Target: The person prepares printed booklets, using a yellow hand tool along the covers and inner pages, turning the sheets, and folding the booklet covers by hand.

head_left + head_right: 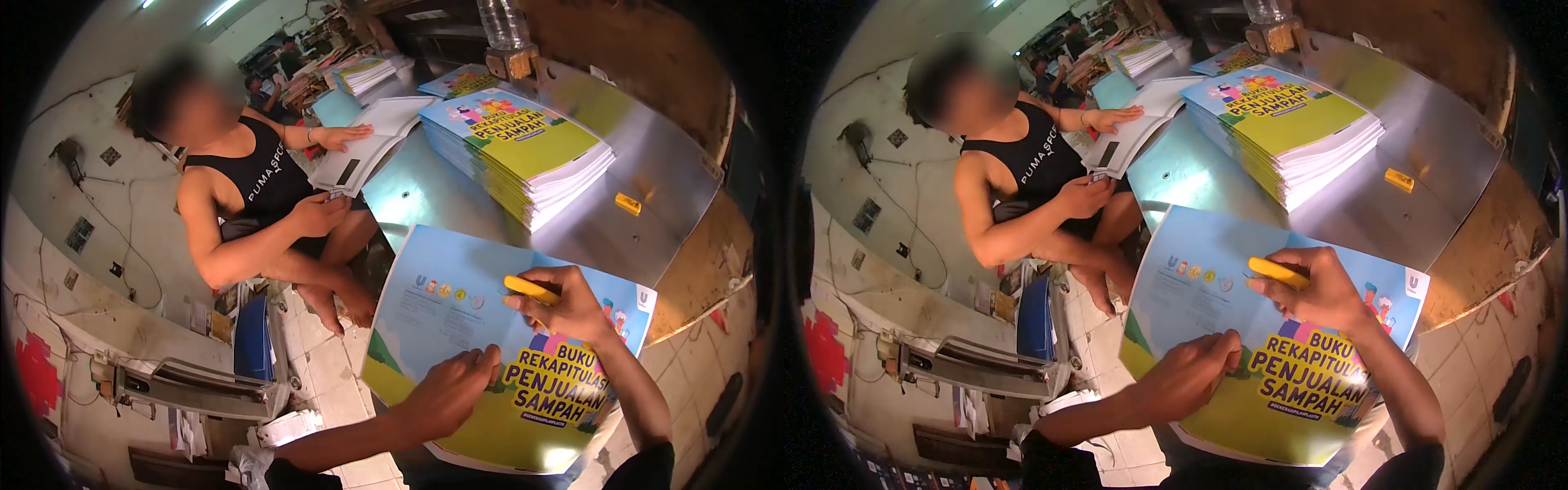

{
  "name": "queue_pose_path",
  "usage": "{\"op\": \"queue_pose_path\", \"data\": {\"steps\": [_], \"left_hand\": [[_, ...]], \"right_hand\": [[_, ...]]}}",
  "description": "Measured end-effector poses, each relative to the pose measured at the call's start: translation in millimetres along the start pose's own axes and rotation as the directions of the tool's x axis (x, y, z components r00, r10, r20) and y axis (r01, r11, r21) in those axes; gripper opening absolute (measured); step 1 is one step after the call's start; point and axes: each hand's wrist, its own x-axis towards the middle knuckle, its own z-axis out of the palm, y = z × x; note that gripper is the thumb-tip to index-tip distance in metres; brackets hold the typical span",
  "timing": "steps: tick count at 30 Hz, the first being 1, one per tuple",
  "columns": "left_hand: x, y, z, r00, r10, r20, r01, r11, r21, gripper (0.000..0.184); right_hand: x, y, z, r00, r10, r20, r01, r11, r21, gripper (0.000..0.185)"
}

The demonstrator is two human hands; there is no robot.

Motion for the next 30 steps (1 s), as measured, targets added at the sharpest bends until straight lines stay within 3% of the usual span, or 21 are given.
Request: {"op": "queue_pose_path", "data": {"steps": [4,6,10,12,13,15,19,20,21,23,24,25,26,27,30], "left_hand": [[5.6,1.3,-9.8,0.992,0.054,0.117,-0.057,0.998,0.029,0.033],[2.9,5.7,2.0,0.937,0.35,-0.01,-0.295,0.804,0.517,0.039],[0.5,9.8,1.6,0.977,0.195,0.091,-0.213,0.825,0.524,0.051],[4.5,-6.8,-5.9,0.96,0.242,0.143,-0.276,0.909,0.313,0.055],[5.6,-9.1,-11.0,0.96,0.24,0.143,-0.274,0.908,0.317,0.055],[10.0,-12.3,-24.8,0.887,0.332,0.32,-0.411,0.884,0.223,0.051],[-2.8,-11.8,-47.6,0.864,0.381,0.329,-0.433,0.896,0.101,0.042],[-3.2,-12.1,-55.1,0.886,0.153,0.439,-0.246,0.955,0.163,0.047],[-6.7,-13.6,-62.7,0.846,-0.084,0.526,-0.059,0.967,0.249,0.052],[-28.8,-35.9,-83.4,0.899,-0.174,0.402,0.103,0.976,0.194,0.042],[-39.8,-38.3,-92.0,0.901,-0.336,0.274,0.257,0.923,0.287,0.023],[-56.1,-48.0,-91.9,0.905,-0.423,0.037,0.386,0.857,0.341,0.014],[-64.4,-58.0,-90.7,0.821,-0.546,-0.169,0.531,0.618,0.58,0.03],[-79.5,-78.2,-87.6,0.823,-0.487,-0.291,0.549,0.557,0.623,0.036],[-93.9,-79.1,-76.9,0.801,-0.487,-0.347,0.596,0.593,0.542,0.025]], "right_hand": [[0.7,2.2,-1.0,1.0,-0.017,0.012,0.017,1.0,0.008,0.028],[1.5,3.1,0.2,1.0,-0.027,0.009,0.026,1.0,0.016,0.028],[1.1,0.2,0.2,1.0,-0.002,0.026,0.002,1.0,0.001,0.027],[2.2,1.1,0.3,0.999,-0.007,0.044,0.007,1.0,0.0,0.027],[2.0,1.4,0.0,0.999,-0.005,0.052,0.005,1.0,-0.005,0.027],[1.8,-1.3,-0.5,0.999,-0.001,0.05,0.001,1.0,0.007,0.028],[1.0,-1.1,-2.2,0.998,0.004,0.067,-0.004,1.0,-0.002,0.028],[1.0,-0.3,-2.0,0.998,0.007,0.068,-0.006,1.0,-0.004,0.028],[1.3,0.6,-1.4,0.998,-0.001,0.06,0.0,1.0,0.008,0.028],[1.3,1.4,-0.9,0.999,-0.007,0.044,0.006,1.0,0.028,0.028],[1.5,1.0,-1.3,0.998,-0.03,0.052,0.03,1.0,-0.001,0.028],[1.1,0.9,-2.3,0.997,-0.051,0.06,0.053,0.998,-0.034,0.027],[0.8,1.7,-2.7,0.997,-0.046,0.057,0.048,0.998,-0.034,0.027],[1.3,2.7,-1.8,0.997,-0.056,0.052,0.058,0.998,-0.04,0.027],[3.6,0.9,-1.0,0.997,-0.023,0.069,0.024,1.0,-0.009,0.025]]}}
